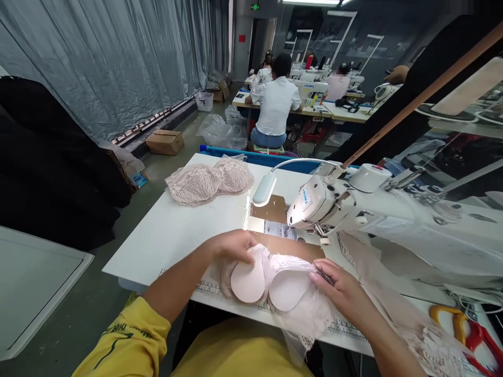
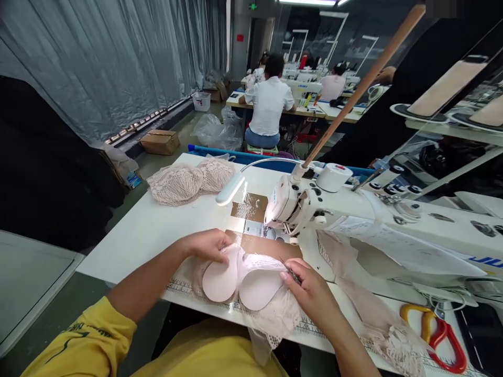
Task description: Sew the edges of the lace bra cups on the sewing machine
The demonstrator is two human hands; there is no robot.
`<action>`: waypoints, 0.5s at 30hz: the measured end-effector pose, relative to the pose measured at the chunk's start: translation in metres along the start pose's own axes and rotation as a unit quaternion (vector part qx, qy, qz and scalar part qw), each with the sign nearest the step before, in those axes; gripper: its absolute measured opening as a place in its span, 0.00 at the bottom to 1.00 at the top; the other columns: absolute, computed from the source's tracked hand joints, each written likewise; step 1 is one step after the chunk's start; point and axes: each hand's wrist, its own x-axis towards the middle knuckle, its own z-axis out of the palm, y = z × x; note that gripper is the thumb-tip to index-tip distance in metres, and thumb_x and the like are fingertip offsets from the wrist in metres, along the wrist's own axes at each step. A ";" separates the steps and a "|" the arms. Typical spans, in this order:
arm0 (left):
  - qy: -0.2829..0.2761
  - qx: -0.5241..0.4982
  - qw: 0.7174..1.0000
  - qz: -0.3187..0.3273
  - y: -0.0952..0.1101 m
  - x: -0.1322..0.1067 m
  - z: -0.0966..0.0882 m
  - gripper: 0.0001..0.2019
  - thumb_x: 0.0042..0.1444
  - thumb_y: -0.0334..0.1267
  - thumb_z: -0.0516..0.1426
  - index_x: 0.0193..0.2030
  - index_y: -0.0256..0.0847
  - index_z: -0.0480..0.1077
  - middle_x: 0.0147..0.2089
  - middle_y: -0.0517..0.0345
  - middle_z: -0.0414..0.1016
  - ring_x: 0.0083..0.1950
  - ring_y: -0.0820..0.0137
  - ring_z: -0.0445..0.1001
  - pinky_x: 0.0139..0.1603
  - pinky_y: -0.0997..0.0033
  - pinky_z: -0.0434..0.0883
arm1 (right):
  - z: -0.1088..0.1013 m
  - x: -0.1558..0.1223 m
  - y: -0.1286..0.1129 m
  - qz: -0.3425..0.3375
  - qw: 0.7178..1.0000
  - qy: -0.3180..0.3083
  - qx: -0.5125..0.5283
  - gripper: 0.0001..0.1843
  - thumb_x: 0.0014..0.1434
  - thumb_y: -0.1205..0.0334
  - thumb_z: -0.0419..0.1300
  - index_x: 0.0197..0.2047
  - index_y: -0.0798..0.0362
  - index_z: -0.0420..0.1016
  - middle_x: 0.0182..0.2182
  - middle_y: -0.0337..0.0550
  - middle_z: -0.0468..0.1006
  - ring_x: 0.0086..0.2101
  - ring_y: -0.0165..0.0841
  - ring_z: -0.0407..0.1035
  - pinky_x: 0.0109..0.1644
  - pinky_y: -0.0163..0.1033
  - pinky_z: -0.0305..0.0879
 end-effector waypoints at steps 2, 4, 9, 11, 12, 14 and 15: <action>0.044 0.116 0.992 0.002 0.009 -0.013 0.004 0.10 0.41 0.31 0.58 0.17 0.39 0.58 0.19 0.64 0.59 0.21 0.75 0.56 0.23 0.72 0.49 | 0.001 0.006 -0.018 -0.008 1.000 -0.007 0.016 0.14 0.63 0.50 0.49 0.37 0.49 0.70 0.32 0.41 0.76 0.37 0.38 0.70 0.43 0.41 0.65; 0.094 0.198 0.975 0.018 0.012 -0.029 0.004 0.12 0.43 0.30 0.55 0.18 0.39 0.53 0.19 0.63 0.56 0.21 0.74 0.54 0.23 0.70 0.47 | 0.006 0.014 -0.035 -0.004 0.997 -0.049 0.054 0.16 0.65 0.50 0.46 0.34 0.48 0.68 0.27 0.39 0.75 0.31 0.36 0.70 0.38 0.40 0.66; 0.184 0.270 0.945 0.006 -0.004 -0.070 -0.024 0.06 0.52 0.34 0.50 0.25 0.40 0.57 0.28 0.59 0.65 0.29 0.70 0.63 0.28 0.71 0.54 | 0.039 0.054 -0.075 -0.075 0.984 -0.077 0.140 0.16 0.66 0.50 0.44 0.32 0.48 0.64 0.28 0.39 0.74 0.27 0.33 0.67 0.32 0.38 0.66; 0.258 0.280 0.925 -0.012 -0.008 -0.083 -0.045 0.04 0.54 0.34 0.49 0.29 0.41 0.60 0.30 0.58 0.68 0.31 0.68 0.66 0.31 0.71 0.57 | 0.052 0.080 -0.092 -0.121 0.984 -0.004 0.133 0.15 0.66 0.52 0.45 0.32 0.48 0.65 0.30 0.41 0.75 0.31 0.35 0.69 0.38 0.41 0.67; 0.315 0.289 0.904 -0.013 -0.008 -0.089 -0.058 0.03 0.55 0.34 0.49 0.32 0.41 0.61 0.33 0.57 0.70 0.34 0.67 0.68 0.33 0.71 0.60 | 0.057 0.095 -0.100 -0.148 0.978 0.036 0.144 0.13 0.66 0.53 0.46 0.37 0.48 0.67 0.36 0.44 0.75 0.36 0.36 0.70 0.44 0.43 0.68; 0.443 0.316 0.839 0.008 -0.004 -0.098 -0.086 0.03 0.57 0.34 0.49 0.37 0.41 0.61 0.44 0.54 0.73 0.42 0.65 0.71 0.40 0.69 0.64 | 0.064 0.127 -0.117 -0.217 0.956 0.092 0.174 0.13 0.66 0.56 0.45 0.46 0.49 0.67 0.45 0.48 0.74 0.44 0.37 0.70 0.53 0.45 0.65; 0.496 0.334 0.801 0.027 -0.001 -0.100 -0.101 0.03 0.57 0.33 0.49 0.38 0.41 0.61 0.51 0.52 0.71 0.48 0.65 0.70 0.45 0.67 0.65 | 0.065 0.144 -0.126 -0.248 0.943 0.130 0.183 0.13 0.66 0.57 0.45 0.47 0.50 0.66 0.49 0.50 0.72 0.48 0.37 0.68 0.56 0.46 0.63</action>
